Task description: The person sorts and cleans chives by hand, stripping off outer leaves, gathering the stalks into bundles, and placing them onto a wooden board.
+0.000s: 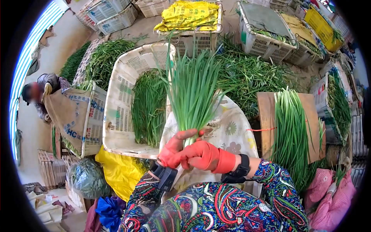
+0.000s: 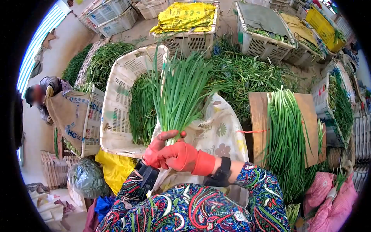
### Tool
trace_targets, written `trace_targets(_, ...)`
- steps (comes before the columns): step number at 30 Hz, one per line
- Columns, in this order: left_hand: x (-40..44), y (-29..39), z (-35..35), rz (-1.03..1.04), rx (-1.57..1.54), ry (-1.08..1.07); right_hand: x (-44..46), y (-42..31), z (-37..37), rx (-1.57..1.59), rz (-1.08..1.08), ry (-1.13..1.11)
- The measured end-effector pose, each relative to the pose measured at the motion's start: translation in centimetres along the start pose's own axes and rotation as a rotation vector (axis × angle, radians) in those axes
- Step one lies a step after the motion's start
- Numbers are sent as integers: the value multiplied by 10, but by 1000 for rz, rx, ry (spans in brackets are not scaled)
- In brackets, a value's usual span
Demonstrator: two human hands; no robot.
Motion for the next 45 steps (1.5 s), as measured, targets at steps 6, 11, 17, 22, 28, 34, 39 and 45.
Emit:
trace_targets(6,-11,21,-16,147,388,62,-30,29,-39,236,354,287)
trace_targets(11,-19,17,-24,165,684,109,-7,15,-56,-678,76,624)
trace_targets(17,-20,13,-21,104,655,76,27,36,-46,-1236,140,382)
trace_targets(22,-19,10,-30,93,502,40,27,23,-40,-1517,19,269)
trace_targets(28,-15,14,-40,92,422,64,11,16,-17,-1286,129,215)
trace_targets(34,-14,23,-48,177,334,120,-11,6,-41,-1367,468,199)
trace_targets(39,-16,22,-29,268,550,104,13,8,-52,-865,203,503)
trace_targets(45,-12,18,-24,297,756,-7,39,34,-45,-849,244,378)
Point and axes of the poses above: each hand's wrist, its own x-axis towards the middle knuckle, its own z-axis out of the palm, y = z × x, the point moved 4 cm from there along x, towards the middle knuckle, and after that the axes turned 12 degrees about -y, right-handed, at the moved point
